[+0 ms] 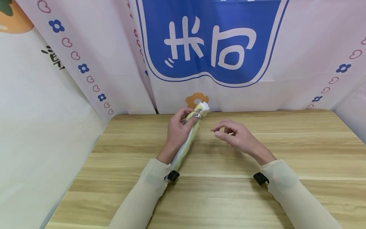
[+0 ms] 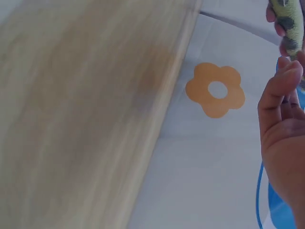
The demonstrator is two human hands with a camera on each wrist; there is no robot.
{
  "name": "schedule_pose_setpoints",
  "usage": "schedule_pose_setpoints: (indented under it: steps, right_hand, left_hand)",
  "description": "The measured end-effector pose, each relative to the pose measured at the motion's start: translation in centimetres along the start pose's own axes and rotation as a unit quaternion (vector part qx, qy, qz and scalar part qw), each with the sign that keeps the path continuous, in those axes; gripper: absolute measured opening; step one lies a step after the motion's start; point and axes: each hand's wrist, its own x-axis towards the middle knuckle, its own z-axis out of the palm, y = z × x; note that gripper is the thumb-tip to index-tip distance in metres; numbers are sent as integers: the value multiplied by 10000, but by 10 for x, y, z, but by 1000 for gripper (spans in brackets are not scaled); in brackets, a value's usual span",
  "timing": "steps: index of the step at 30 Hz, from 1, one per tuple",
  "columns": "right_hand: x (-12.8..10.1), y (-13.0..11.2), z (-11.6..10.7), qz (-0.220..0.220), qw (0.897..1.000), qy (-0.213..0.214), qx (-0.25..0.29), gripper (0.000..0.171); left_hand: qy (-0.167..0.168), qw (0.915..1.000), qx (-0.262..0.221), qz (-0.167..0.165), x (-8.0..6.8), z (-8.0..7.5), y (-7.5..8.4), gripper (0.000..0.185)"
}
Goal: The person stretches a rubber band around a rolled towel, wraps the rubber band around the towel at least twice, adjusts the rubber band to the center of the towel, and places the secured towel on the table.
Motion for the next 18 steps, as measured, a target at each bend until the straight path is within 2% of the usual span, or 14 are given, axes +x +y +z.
schedule_pose_setpoints:
  steps: [2,6,9,12,18]
  right_hand:
    - [1,0,3,-5,9997,223,34,27]
    - [1,-1,5,-291,9944,979,269,29]
    - [2,-5,8,-794,9861,1445,210,29]
    - [4,-8,10,-1254,9768,1734,2,31]
    - [7,-11,16,-1803,9564,2255,-441,29]
  left_hand:
    - [-45,10000,-24,67,0,-3,3,22]
    - [-417,9990,-141,70,-2,3,7,23]
    - [-466,9987,-222,-44,-3,9,7,24]
    - [-456,9981,-369,-211,-6,12,9,25]
    - [-745,9937,-671,-504,-10,16,15,23]
